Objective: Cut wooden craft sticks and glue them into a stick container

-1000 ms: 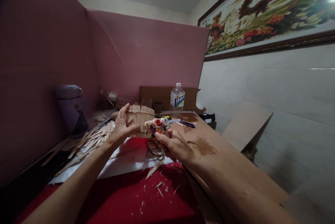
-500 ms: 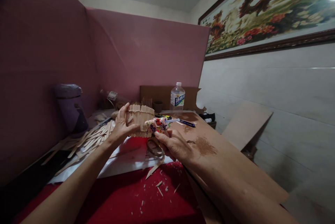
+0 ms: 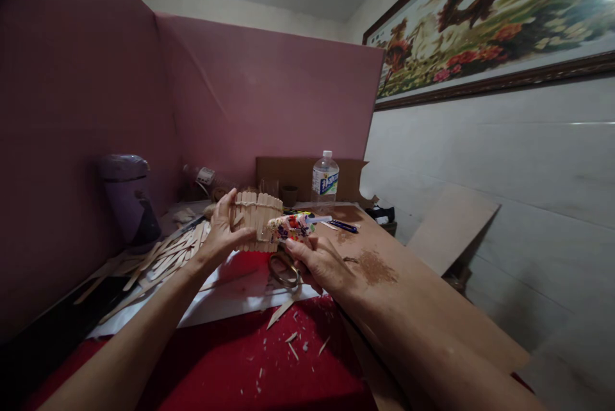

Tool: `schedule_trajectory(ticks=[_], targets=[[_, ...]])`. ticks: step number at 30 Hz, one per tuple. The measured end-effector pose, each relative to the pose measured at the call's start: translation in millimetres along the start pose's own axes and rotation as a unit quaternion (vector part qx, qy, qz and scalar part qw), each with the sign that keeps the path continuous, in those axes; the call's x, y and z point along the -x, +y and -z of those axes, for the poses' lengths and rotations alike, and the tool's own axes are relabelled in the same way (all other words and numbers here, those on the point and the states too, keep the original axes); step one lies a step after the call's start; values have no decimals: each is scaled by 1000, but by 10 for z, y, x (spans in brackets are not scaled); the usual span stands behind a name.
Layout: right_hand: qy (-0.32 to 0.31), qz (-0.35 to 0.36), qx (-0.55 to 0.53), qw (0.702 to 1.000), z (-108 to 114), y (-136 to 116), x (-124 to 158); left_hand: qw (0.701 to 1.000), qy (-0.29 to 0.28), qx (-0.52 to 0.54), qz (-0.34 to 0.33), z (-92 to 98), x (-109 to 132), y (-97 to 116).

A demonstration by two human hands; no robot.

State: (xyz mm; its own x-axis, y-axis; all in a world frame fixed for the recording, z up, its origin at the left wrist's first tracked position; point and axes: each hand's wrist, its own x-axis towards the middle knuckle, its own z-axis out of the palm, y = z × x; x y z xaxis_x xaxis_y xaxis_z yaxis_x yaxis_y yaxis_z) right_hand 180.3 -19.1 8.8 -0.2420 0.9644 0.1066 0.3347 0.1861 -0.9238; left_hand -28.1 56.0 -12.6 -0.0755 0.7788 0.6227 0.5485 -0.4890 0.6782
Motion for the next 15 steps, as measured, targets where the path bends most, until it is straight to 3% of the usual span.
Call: schedule_trajectory(ticks=[9,15], targets=[[2,-15,-39,999,-65,133,6,1000,-15,21,0,14,-1,-6],[14,30,1,999,-22,105,-30,1000,-2,14,-4,3,-3,-11]])
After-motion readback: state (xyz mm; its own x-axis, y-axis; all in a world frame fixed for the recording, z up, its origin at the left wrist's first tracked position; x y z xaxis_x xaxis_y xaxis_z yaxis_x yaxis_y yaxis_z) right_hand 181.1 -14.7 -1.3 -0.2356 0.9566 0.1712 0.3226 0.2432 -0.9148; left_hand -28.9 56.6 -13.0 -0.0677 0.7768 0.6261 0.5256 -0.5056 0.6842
